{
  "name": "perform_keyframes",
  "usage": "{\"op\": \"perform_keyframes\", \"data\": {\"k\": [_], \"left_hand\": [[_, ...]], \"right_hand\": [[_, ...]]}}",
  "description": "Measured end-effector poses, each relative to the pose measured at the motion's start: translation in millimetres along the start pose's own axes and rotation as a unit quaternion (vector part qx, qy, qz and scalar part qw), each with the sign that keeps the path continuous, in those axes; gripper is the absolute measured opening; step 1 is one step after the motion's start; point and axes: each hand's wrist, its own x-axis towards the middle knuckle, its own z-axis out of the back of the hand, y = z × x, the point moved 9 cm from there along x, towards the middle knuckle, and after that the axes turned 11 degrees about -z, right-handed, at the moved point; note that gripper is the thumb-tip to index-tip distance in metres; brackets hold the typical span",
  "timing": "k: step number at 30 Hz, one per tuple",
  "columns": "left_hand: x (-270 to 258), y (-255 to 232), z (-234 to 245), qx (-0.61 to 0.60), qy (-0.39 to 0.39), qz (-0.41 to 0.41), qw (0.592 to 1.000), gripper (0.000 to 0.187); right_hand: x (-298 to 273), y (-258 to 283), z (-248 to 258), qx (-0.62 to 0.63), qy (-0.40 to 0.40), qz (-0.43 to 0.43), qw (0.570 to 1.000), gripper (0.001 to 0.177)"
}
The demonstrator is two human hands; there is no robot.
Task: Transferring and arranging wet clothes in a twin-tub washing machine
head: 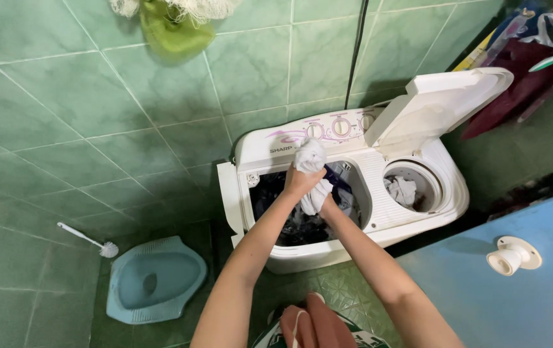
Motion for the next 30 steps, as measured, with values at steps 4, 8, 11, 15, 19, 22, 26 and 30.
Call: {"op": "perform_keyframes", "data": {"k": [4, 8, 11, 15, 19, 22, 26, 30], "left_hand": [[0, -1, -1, -0.004, 0.007, -0.008, 1.0, 0.089], [5, 10, -15, -0.024, 0.015, -0.007, 1.0, 0.09], [12, 11, -28, -0.039, 0.049, 0.041, 0.997, 0.096], [18, 8, -48, -0.013, 0.103, 0.1, 0.99, 0.096], [46, 46, -102, -0.027, 0.128, 0.086, 0.988, 0.095], [55, 20, -123, -0.057, 0.134, 0.057, 0.988, 0.091], [66, -25, -136, -0.067, 0.13, -0.034, 0.989, 0.111], [67, -57, -160, -0.104, 0.133, -0.01, 0.986, 0.117]], "right_hand": [[3, -13, 31, -0.067, -0.023, 0.028, 0.997, 0.072], [68, -85, 101, -0.133, -0.139, 0.042, 0.981, 0.067], [65, -88, 153, -0.112, -0.238, 0.07, 0.962, 0.047], [15, -41, 142, -0.122, -0.134, 0.13, 0.975, 0.073], [-12, -24, 145, -0.139, -0.11, 0.108, 0.978, 0.087], [-10, -23, 186, -0.174, -0.21, 0.142, 0.952, 0.053], [-21, -22, 260, -0.17, -0.332, 0.152, 0.915, 0.026], [-39, -5, 314, -0.165, -0.443, 0.17, 0.865, 0.018]]}}
